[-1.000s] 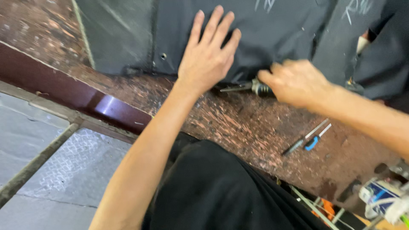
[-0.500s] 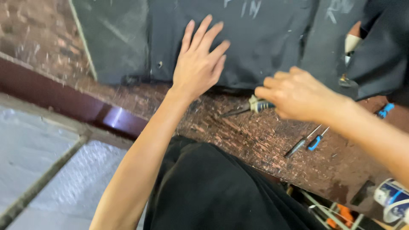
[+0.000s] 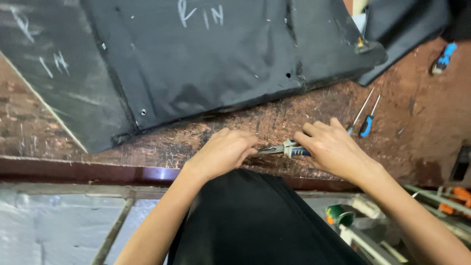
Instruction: The person uses a seam ripper and pliers to remove staples and cut seams on a black car seat cover, exposing the yellow foam underneath. They repeatedly lift and fold the cover while working along the edges and center seam.
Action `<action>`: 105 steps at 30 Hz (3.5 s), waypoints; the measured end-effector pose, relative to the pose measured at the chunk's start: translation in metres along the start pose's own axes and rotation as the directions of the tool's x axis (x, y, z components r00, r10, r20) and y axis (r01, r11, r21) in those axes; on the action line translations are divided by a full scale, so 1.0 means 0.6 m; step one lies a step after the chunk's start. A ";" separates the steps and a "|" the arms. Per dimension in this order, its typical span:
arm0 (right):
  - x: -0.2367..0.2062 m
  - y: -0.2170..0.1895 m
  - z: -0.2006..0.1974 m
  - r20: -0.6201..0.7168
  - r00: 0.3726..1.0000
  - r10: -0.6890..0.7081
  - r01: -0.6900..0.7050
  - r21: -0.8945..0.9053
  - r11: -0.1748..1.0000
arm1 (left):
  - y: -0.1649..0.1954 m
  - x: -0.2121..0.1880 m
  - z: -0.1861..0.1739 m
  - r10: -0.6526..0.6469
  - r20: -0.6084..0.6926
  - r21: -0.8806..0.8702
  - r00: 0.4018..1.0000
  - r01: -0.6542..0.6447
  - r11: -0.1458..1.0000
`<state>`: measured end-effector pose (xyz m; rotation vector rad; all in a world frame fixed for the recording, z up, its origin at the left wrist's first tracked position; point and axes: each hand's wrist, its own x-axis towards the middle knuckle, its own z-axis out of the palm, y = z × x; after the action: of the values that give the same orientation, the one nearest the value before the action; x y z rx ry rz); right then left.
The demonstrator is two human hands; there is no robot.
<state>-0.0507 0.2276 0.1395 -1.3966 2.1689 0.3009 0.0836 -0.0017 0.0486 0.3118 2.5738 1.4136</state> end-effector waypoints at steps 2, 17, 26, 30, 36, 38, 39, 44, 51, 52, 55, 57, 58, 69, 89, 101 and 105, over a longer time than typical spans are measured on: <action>-0.015 0.005 0.028 0.121 0.987 0.110 -0.120 0.079 0.990 | -0.002 0.010 0.011 0.083 -0.022 0.125 0.996 -0.079 0.989; -0.014 -0.011 0.347 0.130 0.497 0.858 -0.138 0.988 -0.069 | 0.036 0.160 0.080 0.282 -0.485 0.559 0.828 0.046 0.828; 0.008 -0.049 0.400 0.117 0.401 0.908 -0.006 0.992 -0.125 | 0.006 0.186 0.009 0.141 -0.529 0.305 0.837 0.032 0.952; 0.006 -0.044 0.394 0.140 0.443 0.886 0.063 0.980 -0.187 | -0.014 0.169 -0.070 0.051 -0.707 0.130 0.705 0.059 0.990; 0.008 -0.023 0.391 0.198 0.503 0.841 0.024 0.970 -0.243 | -0.069 0.191 -0.124 0.083 -0.658 0.225 0.748 0.091 0.970; 0.008 -0.018 0.392 0.203 0.512 0.834 -0.034 0.976 -0.217 | -0.082 0.201 -0.127 0.057 -0.655 0.272 0.754 0.164 0.948; 0.008 -0.016 0.392 0.191 0.514 0.836 -0.033 0.979 -0.203 | -0.085 0.203 -0.127 0.047 -0.654 0.296 0.755 0.199 0.934; 0.010 -0.012 0.396 0.185 0.525 0.831 -0.044 0.981 -0.190 | -0.077 0.186 -0.099 0.190 -0.571 0.463 0.799 0.122 0.878; 0.012 -0.002 0.402 0.230 0.522 0.822 -0.079 0.972 -0.222 | -0.052 0.165 -0.033 0.172 -0.316 0.542 0.933 0.029 0.840; 0.012 0.000 0.403 0.228 0.523 0.821 -0.080 0.973 -0.218 | -0.052 0.165 -0.030 0.147 -0.322 0.530 0.935 0.050 0.846; 0.010 0.001 0.402 0.220 0.535 0.816 -0.070 0.974 -0.216 | -0.054 0.167 -0.027 0.103 -0.332 0.501 0.938 0.082 0.862; 0.008 0.001 0.398 0.229 0.536 0.812 -0.080 0.972 -0.221 | -0.054 0.168 -0.029 0.111 -0.328 0.489 0.938 0.068 0.869; 0.007 0.001 0.394 0.237 0.534 0.811 -0.091 0.970 -0.224 | -0.054 0.168 -0.029 0.110 -0.324 0.495 0.940 0.069 0.866; 0.007 0.012 0.377 0.239 0.544 0.804 -0.091 0.970 -0.227 | -0.059 0.178 -0.019 0.151 -0.288 0.571 0.946 0.043 0.820; -0.020 0.012 0.396 0.205 0.569 0.797 0.006 0.967 -0.253 | -0.035 0.169 -0.013 0.063 -0.246 0.456 0.967 0.058 0.888; -0.029 0.001 0.411 0.163 0.560 0.812 0.114 0.956 -0.271 | -0.017 0.156 -0.015 0.113 -0.138 0.552 0.984 -0.018 0.834; -0.034 -0.004 0.414 0.139 0.560 0.817 0.103 0.967 -0.235 | -0.012 0.150 0.000 0.128 -0.119 0.659 0.985 -0.018 0.752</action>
<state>0.0366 0.3559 -0.0556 0.4283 2.1285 -1.6355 -0.0035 0.0191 0.0366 0.4098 3.1484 0.4913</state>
